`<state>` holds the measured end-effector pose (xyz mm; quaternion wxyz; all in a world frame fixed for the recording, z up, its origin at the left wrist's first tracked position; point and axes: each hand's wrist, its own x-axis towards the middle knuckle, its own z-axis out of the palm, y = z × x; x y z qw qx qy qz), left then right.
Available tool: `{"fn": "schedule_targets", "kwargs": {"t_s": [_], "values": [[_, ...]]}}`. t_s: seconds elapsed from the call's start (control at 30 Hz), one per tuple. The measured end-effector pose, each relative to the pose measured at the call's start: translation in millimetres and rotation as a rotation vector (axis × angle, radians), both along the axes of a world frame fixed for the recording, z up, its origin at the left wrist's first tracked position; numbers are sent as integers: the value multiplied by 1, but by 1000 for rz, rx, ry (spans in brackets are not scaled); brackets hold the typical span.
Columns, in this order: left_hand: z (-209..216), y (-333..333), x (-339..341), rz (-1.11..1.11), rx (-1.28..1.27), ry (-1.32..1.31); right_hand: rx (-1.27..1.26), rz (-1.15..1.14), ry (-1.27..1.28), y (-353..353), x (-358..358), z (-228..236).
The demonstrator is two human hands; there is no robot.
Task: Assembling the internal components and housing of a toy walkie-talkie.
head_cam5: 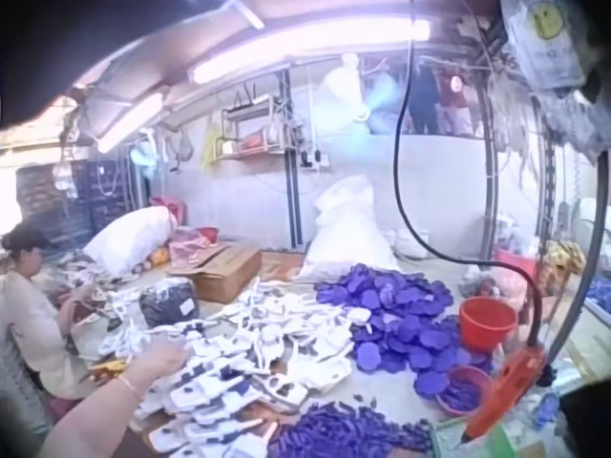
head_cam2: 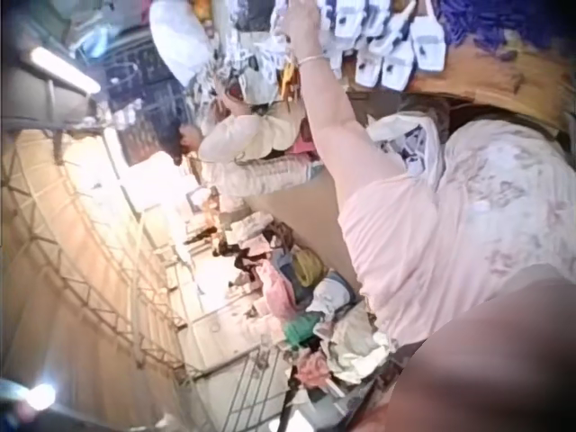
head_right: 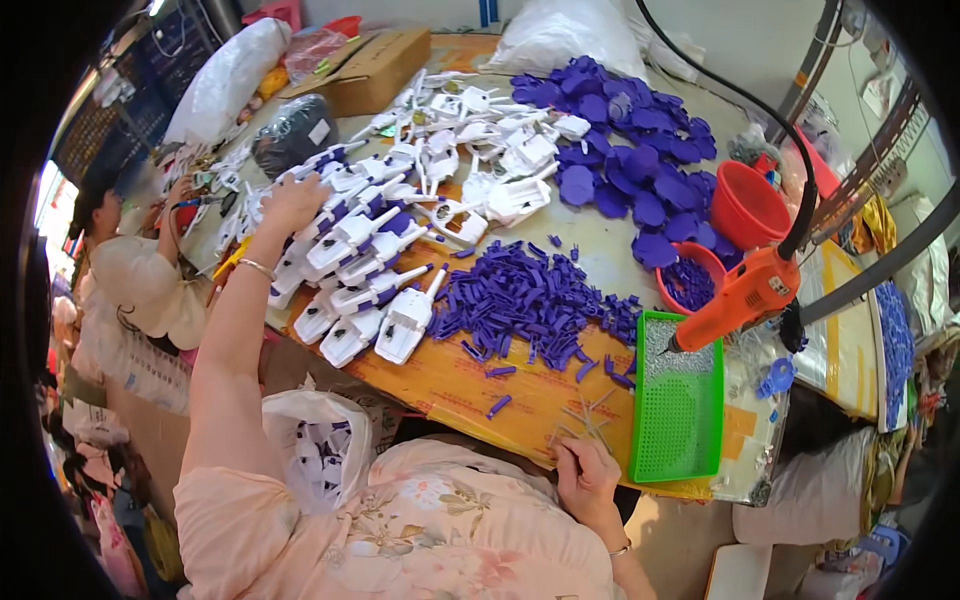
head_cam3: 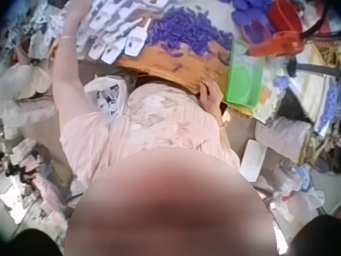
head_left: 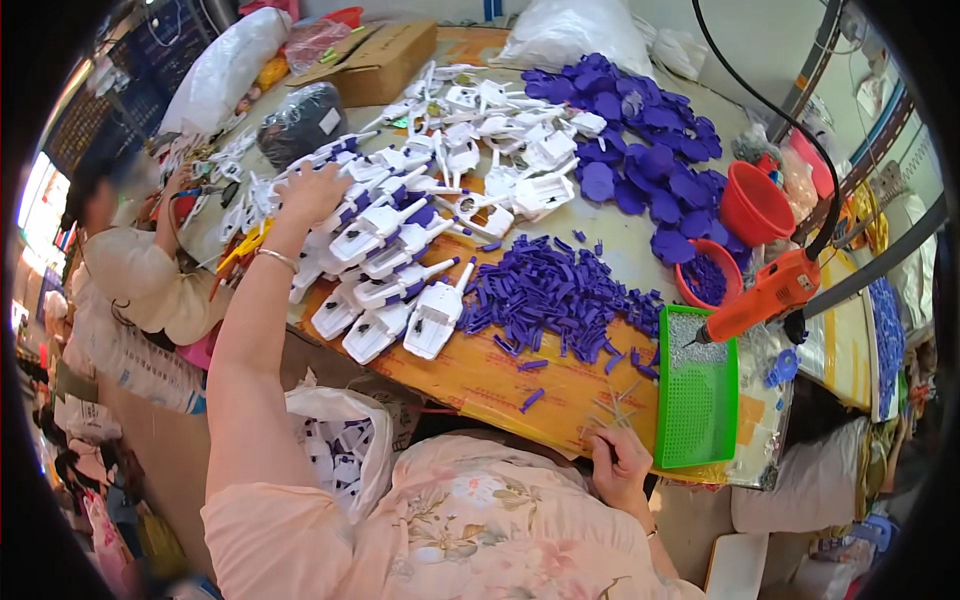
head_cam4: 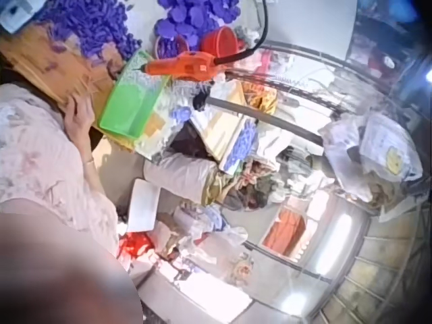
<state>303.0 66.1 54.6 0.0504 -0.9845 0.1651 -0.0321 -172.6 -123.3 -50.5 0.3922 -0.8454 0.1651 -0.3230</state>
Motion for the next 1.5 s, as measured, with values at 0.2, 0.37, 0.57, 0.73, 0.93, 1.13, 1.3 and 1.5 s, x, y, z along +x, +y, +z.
{"fn": "schedule_targets", "kwargs": {"t_s": [0.2,0.37,0.57,0.73,0.93,1.13,1.3,1.5], "values": [[-21,-89,-22,-640,-421,-255,-75,13,-3,-3,-2,-10],[-49,-202,-73,-847,-310,168,-70,12,-1,-3,-1,-16],[-67,-239,-65,-670,-105,201,-79,7,-36,-4,-1,-18],[3,-230,-57,-787,-466,255,-107,15,-47,-6,1,-19],[79,-191,-88,-890,-681,211,-111,-13,-49,-4,-1,-15],[111,-163,-151,-1112,-846,198,163,-46,-64,0,-5,-6],[104,-151,-199,-1313,-973,318,347,-20,-299,-16,11,17],[91,-152,-255,-1372,-842,640,624,162,-177,-17,24,34]]}}
